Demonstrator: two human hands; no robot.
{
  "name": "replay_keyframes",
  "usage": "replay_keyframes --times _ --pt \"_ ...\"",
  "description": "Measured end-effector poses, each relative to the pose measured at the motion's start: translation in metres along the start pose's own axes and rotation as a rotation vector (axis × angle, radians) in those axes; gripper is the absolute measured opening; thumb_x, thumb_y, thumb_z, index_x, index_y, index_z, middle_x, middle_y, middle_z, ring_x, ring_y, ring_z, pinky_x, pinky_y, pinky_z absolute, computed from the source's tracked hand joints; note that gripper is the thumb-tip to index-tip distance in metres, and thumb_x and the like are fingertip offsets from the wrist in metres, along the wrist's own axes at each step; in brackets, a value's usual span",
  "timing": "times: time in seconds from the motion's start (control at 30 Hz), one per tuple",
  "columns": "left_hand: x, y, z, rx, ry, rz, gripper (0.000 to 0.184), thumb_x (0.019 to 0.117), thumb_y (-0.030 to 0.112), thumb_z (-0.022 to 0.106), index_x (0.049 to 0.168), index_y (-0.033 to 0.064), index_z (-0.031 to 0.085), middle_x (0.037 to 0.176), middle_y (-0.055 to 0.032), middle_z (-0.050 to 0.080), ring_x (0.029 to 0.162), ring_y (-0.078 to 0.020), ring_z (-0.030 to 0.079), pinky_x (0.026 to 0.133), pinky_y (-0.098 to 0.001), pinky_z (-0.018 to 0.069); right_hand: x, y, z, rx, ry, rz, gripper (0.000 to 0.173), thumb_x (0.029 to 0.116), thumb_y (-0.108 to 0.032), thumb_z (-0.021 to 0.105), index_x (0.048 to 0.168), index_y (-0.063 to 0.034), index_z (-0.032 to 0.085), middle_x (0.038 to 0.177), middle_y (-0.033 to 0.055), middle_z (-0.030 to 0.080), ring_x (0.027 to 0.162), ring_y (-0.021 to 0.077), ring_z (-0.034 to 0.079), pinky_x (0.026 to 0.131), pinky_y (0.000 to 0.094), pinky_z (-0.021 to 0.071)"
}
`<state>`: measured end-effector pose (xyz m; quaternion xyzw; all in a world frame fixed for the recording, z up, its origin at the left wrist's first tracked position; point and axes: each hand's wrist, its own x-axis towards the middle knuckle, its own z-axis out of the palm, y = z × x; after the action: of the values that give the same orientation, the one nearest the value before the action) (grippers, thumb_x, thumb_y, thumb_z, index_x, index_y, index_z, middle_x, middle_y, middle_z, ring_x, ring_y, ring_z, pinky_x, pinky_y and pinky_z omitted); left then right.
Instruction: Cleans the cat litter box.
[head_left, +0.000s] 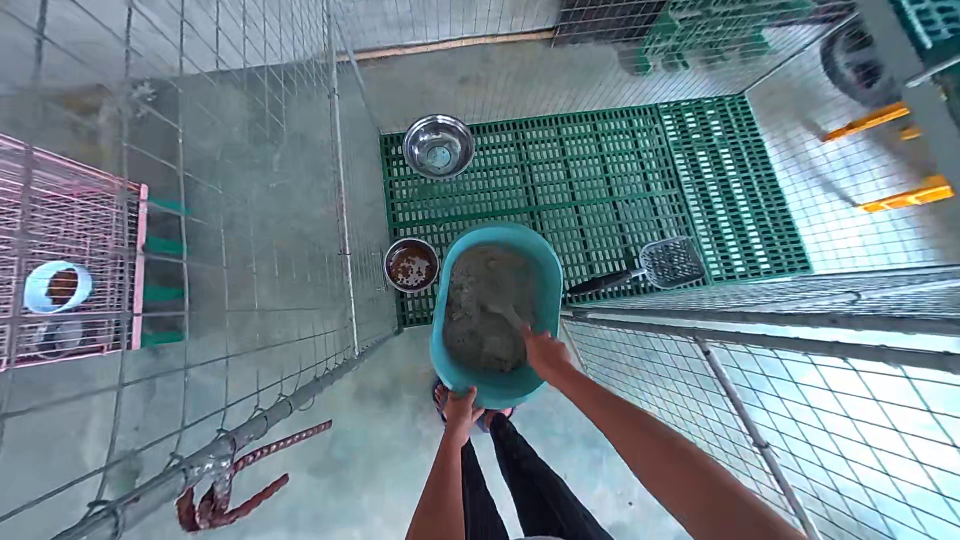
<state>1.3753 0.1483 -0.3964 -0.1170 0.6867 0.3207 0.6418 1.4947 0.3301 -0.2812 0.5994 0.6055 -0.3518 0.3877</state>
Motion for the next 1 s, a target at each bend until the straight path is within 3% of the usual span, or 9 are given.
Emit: replay_keyframes --times 0.17,0.23,0.33,0.47,0.57,0.7,0.8,1.0 --pt "0.004 -0.001 0.0 0.068 -0.059 0.023 0.062 0.1051 0.018 0.06 0.154 -0.0021 0.028 0.141 -0.0316 0.05 0.111 -0.0363 0.065 0.091 -0.0462 0.0569 0.036 -0.045 -0.061 0.073 0.111 -0.017 0.055 0.1057 -0.003 0.044 0.159 0.0016 0.029 0.146 0.0324 0.05 0.132 0.0484 0.055 0.103 0.0611 0.0496" --pt "0.007 -0.007 0.004 0.069 -0.055 0.057 0.065 0.1035 0.018 0.063 0.154 -0.0029 0.027 0.141 -0.0323 0.05 0.111 -0.0369 0.064 0.091 -0.0466 0.0566 0.035 -0.047 -0.052 0.059 0.094 -0.002 0.056 0.1051 -0.003 0.045 0.159 -0.0006 0.029 0.146 0.0313 0.052 0.131 0.048 0.056 0.101 0.0611 0.0507" --pt "0.017 -0.006 0.003 0.02 -0.049 0.15 0.07 0.1013 0.011 0.065 0.156 -0.0022 0.022 0.148 -0.0323 0.043 0.123 -0.0415 0.057 0.095 -0.0524 0.0551 0.012 -0.046 -0.014 0.015 0.028 -0.035 0.066 0.1039 -0.001 0.049 0.163 -0.0032 0.019 0.145 0.0339 0.05 0.128 0.0508 0.057 0.098 0.062 0.0524" --pt "0.012 0.002 0.001 0.025 -0.057 0.131 0.065 0.1007 0.006 0.064 0.153 -0.004 0.027 0.144 -0.0321 0.046 0.12 -0.0399 0.059 0.093 -0.0511 0.0561 -0.023 -0.036 0.031 -0.071 -0.058 -0.079 0.068 0.1043 0.001 0.045 0.165 -0.0068 0.016 0.148 0.0356 0.045 0.124 0.0533 0.058 0.096 0.0632 0.0525" --pt "0.013 0.003 -0.001 0.041 -0.084 0.101 0.062 0.1011 0.007 0.064 0.151 -0.0051 0.03 0.142 -0.0316 0.048 0.117 -0.0378 0.061 0.091 -0.0475 0.0572 -0.019 -0.042 0.019 -0.067 -0.021 -0.052 0.065 0.1051 0.0 0.044 0.165 -0.0096 0.021 0.147 0.0345 0.047 0.123 0.0521 0.059 0.095 0.0622 0.0533" --pt "0.004 0.009 -0.001 0.063 -0.11 0.08 0.063 0.102 0.009 0.063 0.152 -0.0042 0.028 0.145 -0.0309 0.046 0.119 -0.0373 0.061 0.093 -0.0469 0.0566 0.014 -0.071 -0.032 0.046 0.101 -0.013 0.06 0.1063 0.0 0.043 0.163 -0.0029 0.022 0.148 0.0341 0.046 0.129 0.0498 0.056 0.1 0.0596 0.0517" --pt "0.003 0.013 -0.001 0.063 -0.111 0.07 0.061 0.1025 0.009 0.062 0.152 -0.0041 0.029 0.145 -0.031 0.046 0.119 -0.0371 0.06 0.093 -0.0464 0.0565 0.029 -0.085 -0.053 0.105 0.13 -0.006 0.052 0.1075 -0.003 0.04 0.159 0.0001 0.03 0.148 0.0303 0.049 0.134 0.0456 0.054 0.103 0.0585 0.0495" --pt "0.001 0.016 0.0 0.091 -0.12 0.065 0.063 0.103 0.009 0.062 0.153 -0.0049 0.025 0.147 -0.0323 0.043 0.12 -0.0383 0.059 0.094 -0.0463 0.0558 0.017 -0.08 -0.001 0.001 0.036 -0.071 0.061 0.1075 -0.002 0.039 0.163 -0.0007 0.016 0.147 0.0338 0.047 0.13 0.049 0.056 0.1 0.0591 0.0518"
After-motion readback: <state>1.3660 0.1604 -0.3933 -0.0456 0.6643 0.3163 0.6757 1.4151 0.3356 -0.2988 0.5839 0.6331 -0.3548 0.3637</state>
